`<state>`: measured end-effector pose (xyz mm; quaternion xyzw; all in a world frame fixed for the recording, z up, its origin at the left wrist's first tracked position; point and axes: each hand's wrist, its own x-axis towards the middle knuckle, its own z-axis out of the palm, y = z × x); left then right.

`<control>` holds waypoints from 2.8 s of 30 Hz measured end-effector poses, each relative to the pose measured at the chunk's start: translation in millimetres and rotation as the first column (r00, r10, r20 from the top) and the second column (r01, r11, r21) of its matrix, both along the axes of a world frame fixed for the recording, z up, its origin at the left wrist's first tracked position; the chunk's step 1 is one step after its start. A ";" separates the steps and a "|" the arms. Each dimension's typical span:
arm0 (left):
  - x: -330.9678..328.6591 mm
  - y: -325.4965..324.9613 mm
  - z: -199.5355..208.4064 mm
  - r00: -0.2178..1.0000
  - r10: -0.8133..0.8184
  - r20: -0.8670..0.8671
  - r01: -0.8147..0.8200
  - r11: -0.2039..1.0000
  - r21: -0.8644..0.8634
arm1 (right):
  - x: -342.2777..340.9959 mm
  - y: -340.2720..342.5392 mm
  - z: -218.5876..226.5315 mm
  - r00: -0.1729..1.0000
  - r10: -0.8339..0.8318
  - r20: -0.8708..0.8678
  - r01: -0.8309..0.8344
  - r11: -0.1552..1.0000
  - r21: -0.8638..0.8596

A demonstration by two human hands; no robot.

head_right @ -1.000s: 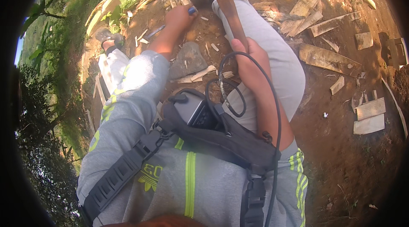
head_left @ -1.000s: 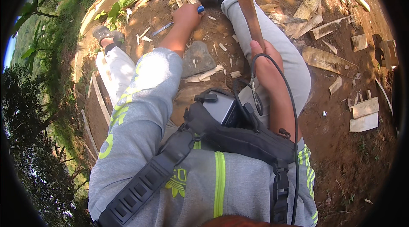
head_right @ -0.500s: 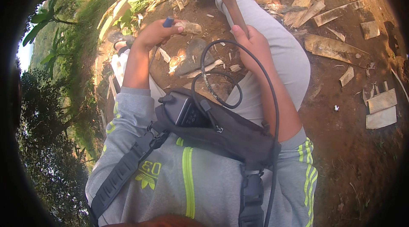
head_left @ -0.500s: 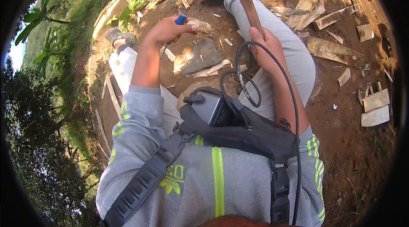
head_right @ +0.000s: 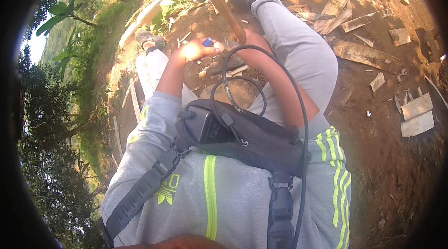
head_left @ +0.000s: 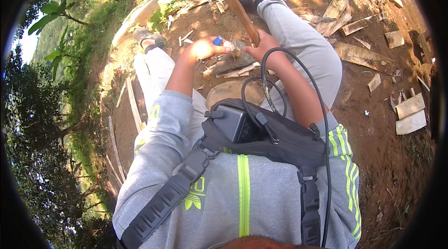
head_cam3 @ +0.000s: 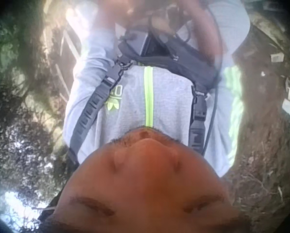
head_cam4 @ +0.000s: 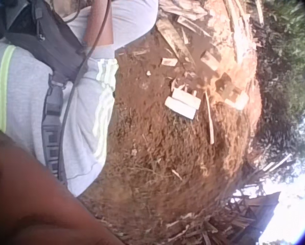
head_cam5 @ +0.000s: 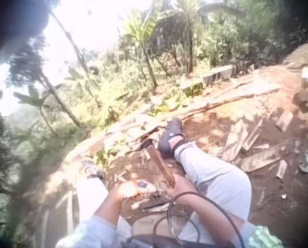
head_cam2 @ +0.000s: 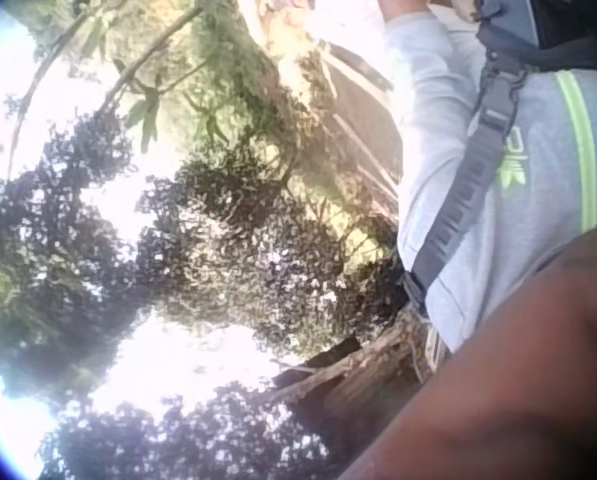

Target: The person uses a hammer and a chisel to shape a piece of wood while sitting on the ground surrounded by wood scraps.

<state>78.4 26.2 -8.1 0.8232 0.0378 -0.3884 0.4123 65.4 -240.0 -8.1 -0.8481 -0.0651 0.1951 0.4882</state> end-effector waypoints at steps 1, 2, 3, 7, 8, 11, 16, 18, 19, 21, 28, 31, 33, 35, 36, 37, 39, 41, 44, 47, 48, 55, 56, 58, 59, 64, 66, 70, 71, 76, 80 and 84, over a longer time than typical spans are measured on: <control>-7.1 7.9 -6.5 0.999 0.037 -0.010 -0.037 0.999 -0.036 | 2.4 13.1 0.6 0.999 0.054 0.007 -0.053 0.998 -0.043; -9.5 11.5 -13.3 0.998 0.055 -0.018 -0.056 0.996 -0.072 | 4.5 22.0 2.7 0.996 0.089 0.015 -0.087 0.992 -0.087; -10.1 16.4 -19.7 0.997 0.074 -0.028 -0.076 0.991 -0.109 | 8.3 28.2 1.3 0.992 0.125 0.021 -0.121 0.984 -0.131; -15.0 8.8 -20.6 0.966 0.231 -0.112 -0.246 0.958 -0.145 | 5.5 30.5 -33.6 0.983 0.179 0.046 -0.172 0.976 -0.131; -14.6 8.9 -24.4 0.962 0.244 -0.119 -0.262 0.949 -0.174 | 3.5 32.8 -34.4 0.989 0.145 0.001 -0.144 0.979 -0.142; -14.0 10.1 -35.6 0.956 0.260 -0.136 -0.287 0.922 -0.259 | 4.7 35.5 -26.2 0.992 0.123 -0.021 -0.125 0.973 -0.194; -21.3 9.1 -39.8 0.974 0.204 -0.098 -0.225 0.909 -0.350 | 7.2 25.2 -23.3 0.993 0.110 -0.036 -0.114 0.985 -0.126; -23.1 1.9 -19.1 0.989 0.146 -0.030 -0.148 0.940 -0.307 | 7.7 20.4 -24.3 0.994 0.107 -0.035 -0.110 0.987 -0.113; -24.6 -0.9 -12.0 0.993 0.116 0.006 -0.109 0.953 -0.283 | 8.7 18.8 -25.0 0.994 0.106 -0.031 -0.109 0.988 -0.106; -29.5 -4.7 -13.8 0.972 0.220 0.080 -0.195 0.950 -0.242 | 8.5 17.2 -28.4 0.992 0.120 -0.035 -0.123 0.982 -0.143; -34.3 -6.5 31.4 0.842 0.445 0.306 -0.351 0.882 -0.316 | 10.4 18.0 -19.0 0.982 0.189 0.014 -0.183 0.964 -0.191; -40.5 -27.1 68.9 0.696 0.650 0.306 -0.374 0.691 -0.619 | 10.1 18.2 -19.0 0.981 0.193 0.010 -0.188 0.965 -0.181; -29.6 -44.3 86.8 0.688 0.685 0.240 -0.232 0.521 -0.821 | 10.3 7.9 -16.8 0.991 0.135 0.007 -0.131 0.973 -0.191; -38.0 -51.6 96.0 0.622 0.731 0.282 -0.216 0.505 -0.835 | 10.9 17.0 -21.4 0.986 0.166 -0.008 -0.164 0.971 -0.176; -41.5 -54.0 97.4 0.598 0.736 0.316 -0.201 0.520 -0.830 | 10.4 20.0 -23.0 0.983 0.185 -0.008 -0.183 0.968 -0.170; -41.1 -57.0 98.3 0.589 0.729 0.349 -0.171 0.534 -0.828 | 9.0 18.7 -17.1 0.983 0.181 -0.006 -0.180 0.969 -0.170; -39.0 -59.1 97.0 0.585 0.711 0.392 -0.167 0.578 -0.799 | 8.3 16.8 -16.0 0.984 0.177 0.005 -0.174 0.971 -0.164; -35.7 -62.5 94.3 0.593 0.719 0.362 -0.154 0.542 -0.826 | 9.6 16.5 -25.1 0.984 0.177 0.022 -0.172 0.973 -0.155; -33.6 -64.5 88.4 0.595 0.726 0.344 -0.163 0.529 -0.833 | 9.6 15.6 -30.4 0.984 0.173 0.044 -0.167 0.979 -0.116; -31.8 -65.7 87.3 0.582 0.736 0.346 -0.159 0.521 -0.839 | 11.1 15.6 -28.5 0.983 0.182 0.034 -0.177 0.977 -0.118; -31.6 -65.9 86.7 0.586 0.738 0.335 -0.154 0.507 -0.848 | 10.8 15.4 -29.9 0.983 0.179 0.042 -0.173 0.978 -0.112; -31.7 -67.8 86.9 0.590 0.746 0.307 -0.159 0.481 -0.862 | 10.1 15.7 -31.3 0.982 0.178 0.069 -0.171 0.980 -0.100; -31.4 -68.3 87.5 0.592 0.745 0.307 -0.160 0.482 -0.861 | 10.7 15.6 -31.7 0.981 0.178 0.072 -0.171 0.980 -0.100; -31.5 -69.5 88.2 0.587 0.749 0.307 -0.178 0.489 -0.854 | 9.9 15.0 -27.0 0.983 0.177 0.055 -0.170 0.978 -0.118; -31.9 -70.0 88.6 0.584 0.752 0.307 -0.188 0.493 -0.850 | 9.4 15.3 -24.3 0.983 0.177 0.046 -0.170 0.977 -0.126; -33.3 -72.6 91.6 0.536 0.783 0.315 -0.258 0.507 -0.822 | 8.7 17.0 -23.7 0.982 0.182 0.047 -0.176 0.979 -0.101; -36.9 -70.1 91.5 0.500 0.804 0.320 -0.284 0.502 -0.817 | 8.0 21.3 -22.9 0.980 0.196 0.040 -0.192 0.977 -0.091; -36.7 -76.6 92.8 0.501 0.809 0.308 -0.279 0.488 -0.827 | 7.1 14.9 -15.7 0.986 0.161 0.039 -0.156 0.982 -0.107; -38.6 -77.1 93.2 0.494 0.813 0.307 -0.284 0.485 -0.827 | 7.3 15.2 -16.0 0.986 0.164 0.041 -0.159 0.982 -0.106; -43.9 -75.2 90.6 0.474 0.827 0.303 -0.265 0.462 -0.846 | 8.1 14.4 -25.5 0.987 0.139 0.077 -0.131 0.986 -0.101; -53.3 -66.0 79.9 0.408 0.859 0.308 -0.281 0.440 -0.853 | 8.8 20.0 -33.0 0.985 0.159 0.072 -0.154 0.985 -0.078; -58.9 -60.8 76.9 0.398 0.862 0.314 -0.252 0.432 -0.866 | 8.3 24.9 -32.4 0.979 0.194 0.058 -0.189 0.978 -0.084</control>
